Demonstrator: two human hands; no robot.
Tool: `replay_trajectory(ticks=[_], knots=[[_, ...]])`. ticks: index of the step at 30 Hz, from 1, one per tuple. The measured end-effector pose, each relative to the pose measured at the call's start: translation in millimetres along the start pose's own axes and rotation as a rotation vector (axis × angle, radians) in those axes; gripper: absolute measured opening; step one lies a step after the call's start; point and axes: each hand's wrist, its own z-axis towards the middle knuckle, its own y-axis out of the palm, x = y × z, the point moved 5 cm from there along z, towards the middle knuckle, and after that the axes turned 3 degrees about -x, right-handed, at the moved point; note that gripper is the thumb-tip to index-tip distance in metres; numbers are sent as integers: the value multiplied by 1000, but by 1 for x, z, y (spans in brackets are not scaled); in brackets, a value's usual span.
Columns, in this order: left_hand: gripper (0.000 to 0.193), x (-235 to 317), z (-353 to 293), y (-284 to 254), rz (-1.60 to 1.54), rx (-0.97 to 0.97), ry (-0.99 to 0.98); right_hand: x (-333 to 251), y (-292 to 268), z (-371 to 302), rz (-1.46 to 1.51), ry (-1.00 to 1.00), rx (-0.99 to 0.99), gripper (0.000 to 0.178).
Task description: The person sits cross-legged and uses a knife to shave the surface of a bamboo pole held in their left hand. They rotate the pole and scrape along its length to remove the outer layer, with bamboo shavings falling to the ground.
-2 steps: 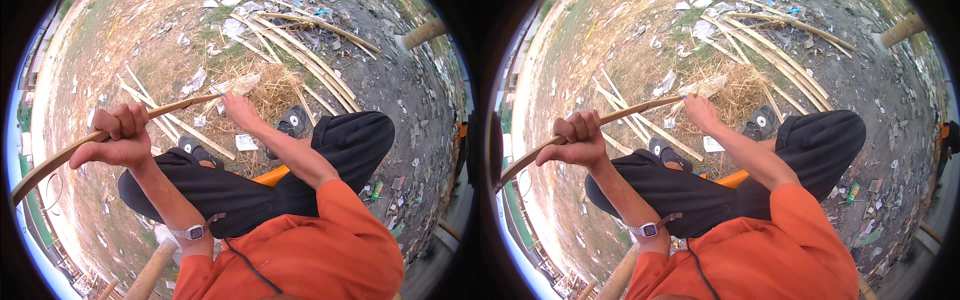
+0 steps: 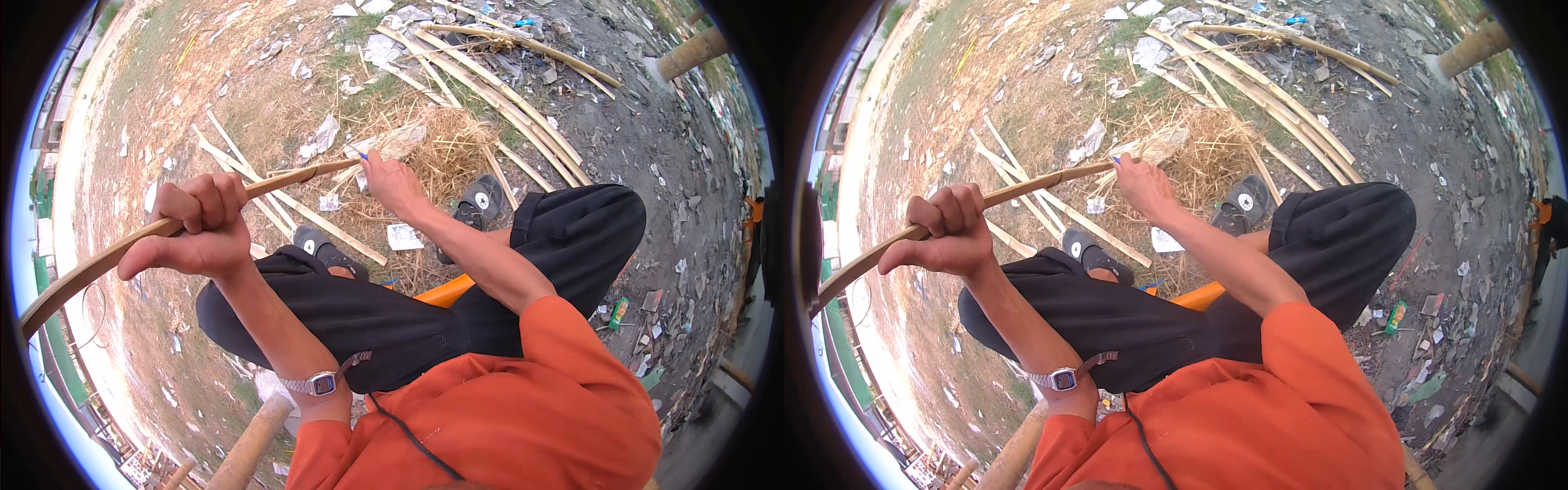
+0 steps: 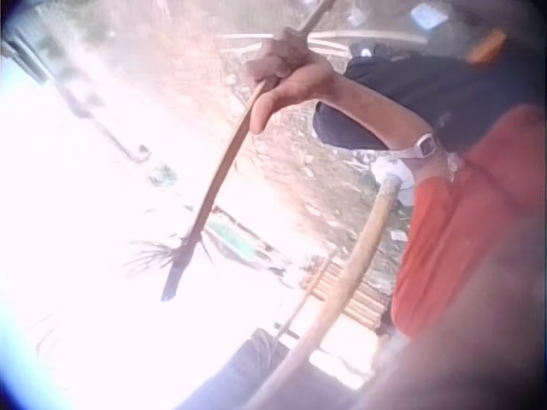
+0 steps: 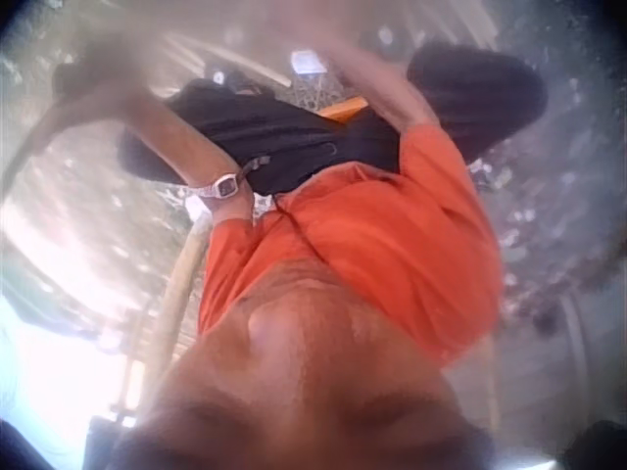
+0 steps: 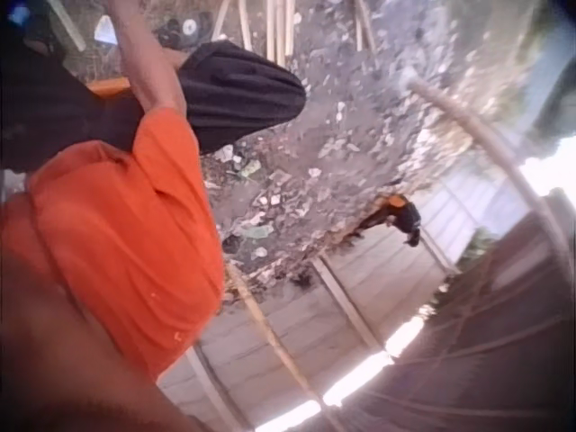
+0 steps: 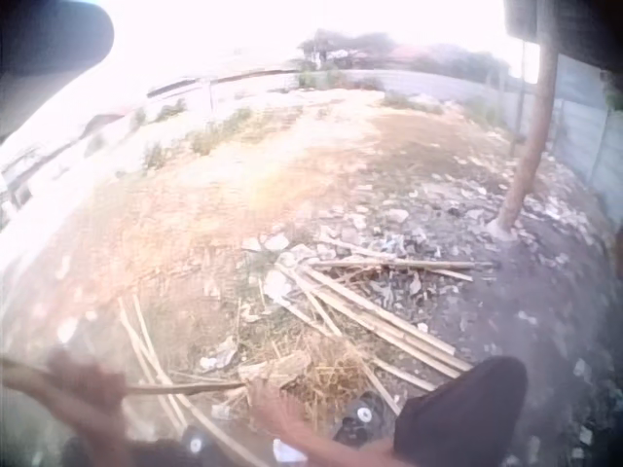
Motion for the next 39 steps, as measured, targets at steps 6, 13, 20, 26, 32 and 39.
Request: replay_trajectory(ticks=[6,13,20,26,32,39], knots=[[71,0,-2,5,-55,-38,-10,12,5,-15,-28,82,-9,28],[71,-1,-2,1,-116,-29,14,-17,-7,-28,32,-28,-19,29],[72,2,3,-3,-50,13,30,-5,1,-6,54,21,4,28],[70,0,-3,6,5,-8,-4,29,21,-13,6,119,-57,29],[70,-2,-2,3,19,35,0,39,39,-11,-25,172,-5,26],[69,2,-4,4,-38,-63,20,116,40,-28,-70,285,74,29]])
